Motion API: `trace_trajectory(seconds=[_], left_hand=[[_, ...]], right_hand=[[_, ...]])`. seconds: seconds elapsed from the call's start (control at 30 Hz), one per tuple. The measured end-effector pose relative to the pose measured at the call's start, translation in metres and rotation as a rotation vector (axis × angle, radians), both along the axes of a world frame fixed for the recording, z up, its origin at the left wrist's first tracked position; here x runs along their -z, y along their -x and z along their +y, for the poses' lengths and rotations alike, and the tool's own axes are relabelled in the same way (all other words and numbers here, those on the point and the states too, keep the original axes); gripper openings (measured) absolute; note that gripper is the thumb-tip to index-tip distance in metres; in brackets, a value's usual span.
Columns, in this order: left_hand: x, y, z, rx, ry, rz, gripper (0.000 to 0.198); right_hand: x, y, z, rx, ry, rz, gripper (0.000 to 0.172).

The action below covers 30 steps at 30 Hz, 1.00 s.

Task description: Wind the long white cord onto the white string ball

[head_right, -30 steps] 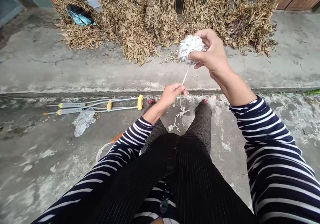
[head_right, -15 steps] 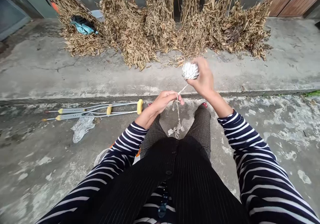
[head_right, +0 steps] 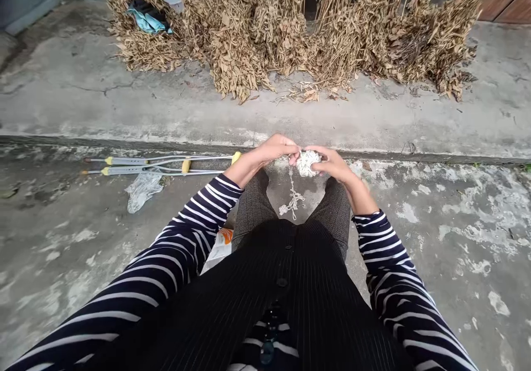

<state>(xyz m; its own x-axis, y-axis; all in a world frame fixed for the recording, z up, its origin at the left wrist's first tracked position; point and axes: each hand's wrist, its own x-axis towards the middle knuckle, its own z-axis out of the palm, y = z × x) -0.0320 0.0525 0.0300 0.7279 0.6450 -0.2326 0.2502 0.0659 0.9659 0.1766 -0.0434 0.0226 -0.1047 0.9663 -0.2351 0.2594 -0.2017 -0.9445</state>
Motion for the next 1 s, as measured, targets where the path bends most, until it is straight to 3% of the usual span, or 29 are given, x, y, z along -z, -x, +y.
trace_trajectory(seconds=[0.23,0.47,0.57,0.67,0.77,0.9,1.0], left_hand=[[0.021,0.011,-0.022,0.017,-0.069,0.082,0.034],[0.043,0.025,-0.015,0.199,-0.031,0.051,0.038],[0.048,0.031,-0.008,0.231,0.001,0.032,0.042],[0.056,0.036,-0.006,0.194,0.032,-0.002,0.046],[0.066,0.04,-0.003,0.133,0.081,-0.014,0.048],[0.075,0.049,0.012,0.061,0.113,-0.01,0.046],[0.072,0.052,0.024,0.0,0.093,-0.056,0.044]], right_hand=[[0.026,0.025,-0.038,0.046,0.12,0.353,0.065],[0.039,0.036,-0.044,0.158,0.132,0.259,0.059],[0.038,0.033,-0.047,0.123,0.179,0.273,0.059],[0.039,0.033,-0.054,0.041,0.285,0.409,0.06],[0.042,0.034,-0.059,0.046,0.351,0.523,0.062],[0.041,0.035,-0.055,0.076,0.338,0.54,0.063],[0.028,0.043,-0.043,0.025,0.28,0.54,0.065]])
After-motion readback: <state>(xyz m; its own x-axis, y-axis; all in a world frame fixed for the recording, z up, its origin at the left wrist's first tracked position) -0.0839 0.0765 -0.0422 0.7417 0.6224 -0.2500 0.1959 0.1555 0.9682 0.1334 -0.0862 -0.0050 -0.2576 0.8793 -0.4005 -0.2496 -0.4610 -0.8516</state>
